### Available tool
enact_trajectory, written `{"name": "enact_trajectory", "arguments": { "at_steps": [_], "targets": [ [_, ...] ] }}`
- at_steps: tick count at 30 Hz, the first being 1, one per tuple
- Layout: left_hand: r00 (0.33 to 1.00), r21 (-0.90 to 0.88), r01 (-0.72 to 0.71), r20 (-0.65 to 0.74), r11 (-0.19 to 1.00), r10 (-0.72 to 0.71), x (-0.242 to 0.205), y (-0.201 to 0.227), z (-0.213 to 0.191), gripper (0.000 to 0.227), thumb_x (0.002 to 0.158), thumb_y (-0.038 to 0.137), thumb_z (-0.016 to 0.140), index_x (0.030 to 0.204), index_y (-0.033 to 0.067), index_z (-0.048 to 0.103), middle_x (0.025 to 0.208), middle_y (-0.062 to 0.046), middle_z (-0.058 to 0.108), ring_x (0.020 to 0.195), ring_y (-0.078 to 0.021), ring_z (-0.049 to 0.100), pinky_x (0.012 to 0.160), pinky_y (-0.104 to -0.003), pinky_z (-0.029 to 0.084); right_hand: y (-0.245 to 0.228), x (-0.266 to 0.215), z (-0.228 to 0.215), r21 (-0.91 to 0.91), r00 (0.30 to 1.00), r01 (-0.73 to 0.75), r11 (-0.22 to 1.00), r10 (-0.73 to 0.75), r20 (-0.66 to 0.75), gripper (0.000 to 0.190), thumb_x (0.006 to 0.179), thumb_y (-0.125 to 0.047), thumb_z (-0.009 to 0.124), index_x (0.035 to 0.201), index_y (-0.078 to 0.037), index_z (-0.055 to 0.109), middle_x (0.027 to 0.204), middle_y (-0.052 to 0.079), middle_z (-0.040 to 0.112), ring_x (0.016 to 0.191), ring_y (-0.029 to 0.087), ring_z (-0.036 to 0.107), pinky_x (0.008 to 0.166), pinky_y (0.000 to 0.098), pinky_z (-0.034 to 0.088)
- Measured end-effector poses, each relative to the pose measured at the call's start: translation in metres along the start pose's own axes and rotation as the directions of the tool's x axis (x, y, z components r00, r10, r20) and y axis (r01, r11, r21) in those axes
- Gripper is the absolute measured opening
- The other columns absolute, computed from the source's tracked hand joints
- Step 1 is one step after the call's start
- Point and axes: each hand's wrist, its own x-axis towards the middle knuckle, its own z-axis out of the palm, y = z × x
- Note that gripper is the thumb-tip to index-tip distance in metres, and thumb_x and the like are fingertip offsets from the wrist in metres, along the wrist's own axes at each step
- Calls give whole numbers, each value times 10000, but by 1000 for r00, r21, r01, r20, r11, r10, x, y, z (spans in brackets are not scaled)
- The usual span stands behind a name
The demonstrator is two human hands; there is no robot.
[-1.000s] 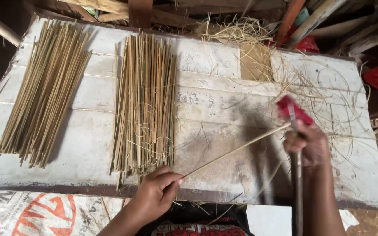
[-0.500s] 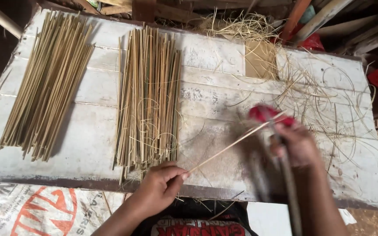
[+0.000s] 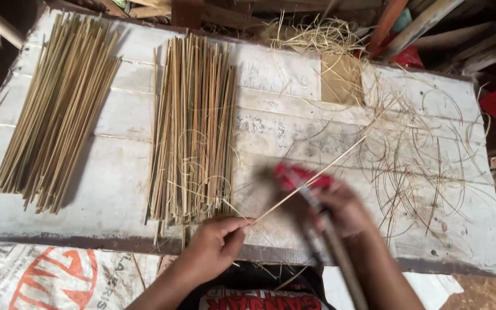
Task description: The person uses a red-handled knife to peel the outer layer off thin bamboo sticks. They hold each stick with their left hand and scrape the knife along its length with their right hand, creating thin shavings. The peeled sticks are placed in a pile on the table.
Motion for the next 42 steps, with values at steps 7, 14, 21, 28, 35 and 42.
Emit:
{"name": "enact_trajectory", "arguments": {
  "at_steps": [7, 14, 21, 28, 35, 42],
  "targets": [
    [966, -45, 260, 25, 965, -259, -9, 0, -10, 212, 926, 167, 605, 1068, 136, 760, 913, -19, 721, 732, -107, 629, 667, -258, 556, -69, -8, -48, 25, 938, 301, 953, -291, -188, 556, 966, -74, 485, 1521, -78, 445, 1392, 234, 610, 430, -32, 375, 363, 128, 301],
    [935, -71, 348, 103, 935, -340, -3, -1, -6, 237, 944, 193, 573, 1110, 155, 739, 1019, -16, 769, 859, -121, 697, 806, -284, 570, 23, -6, 21, -71, 993, -95, 993, 99, 60, 314, 945, 36, 587, 1247, 122, 602, 572, 146, 666, 401, 182, 621, 336, 262, 508],
    [958, 351, -193, -133, 916, 253, -14, -9, -1, 218, 874, -51, 554, 1012, 16, 709, 809, -88, 736, 633, -108, 692, 489, -137, 633, -13, 3, 0, 2, 939, 158, 987, -150, -309, 217, 707, 57, 651, 924, 50, 651, 604, 44, 573, 412, 112, 495, 313, 247, 348],
    [894, 567, -276, -145, 776, 423, -5, -16, 0, 194, 876, -8, 628, 1051, 21, 709, 856, -88, 668, 506, -108, 642, 367, -183, 561, 23, 0, 28, 143, 978, -147, 979, 123, 166, 473, 934, 33, 603, 1383, 147, 507, 954, 485, 671, 459, 186, 655, 412, 248, 577],
    [908, 622, -267, -94, 736, 408, -12, -3, -15, 192, 913, 40, 585, 1086, 42, 668, 898, -115, 653, 529, -131, 655, 351, -205, 592, -17, -7, 12, -84, 958, 149, 985, -165, -236, 321, 847, -90, 684, 1132, 48, 630, 801, 181, 630, 349, 134, 466, 314, 261, 364],
    [921, 526, -271, -103, 806, 376, 6, 2, 17, 113, 936, -3, 549, 893, -4, 654, 776, -94, 603, 464, -136, 573, 309, -215, 490, 21, -2, 6, -65, 954, 15, 998, -34, -297, 249, 878, -51, 656, 1116, 25, 651, 479, 85, 557, 290, 156, 501, 230, 285, 389]
  ]
}}
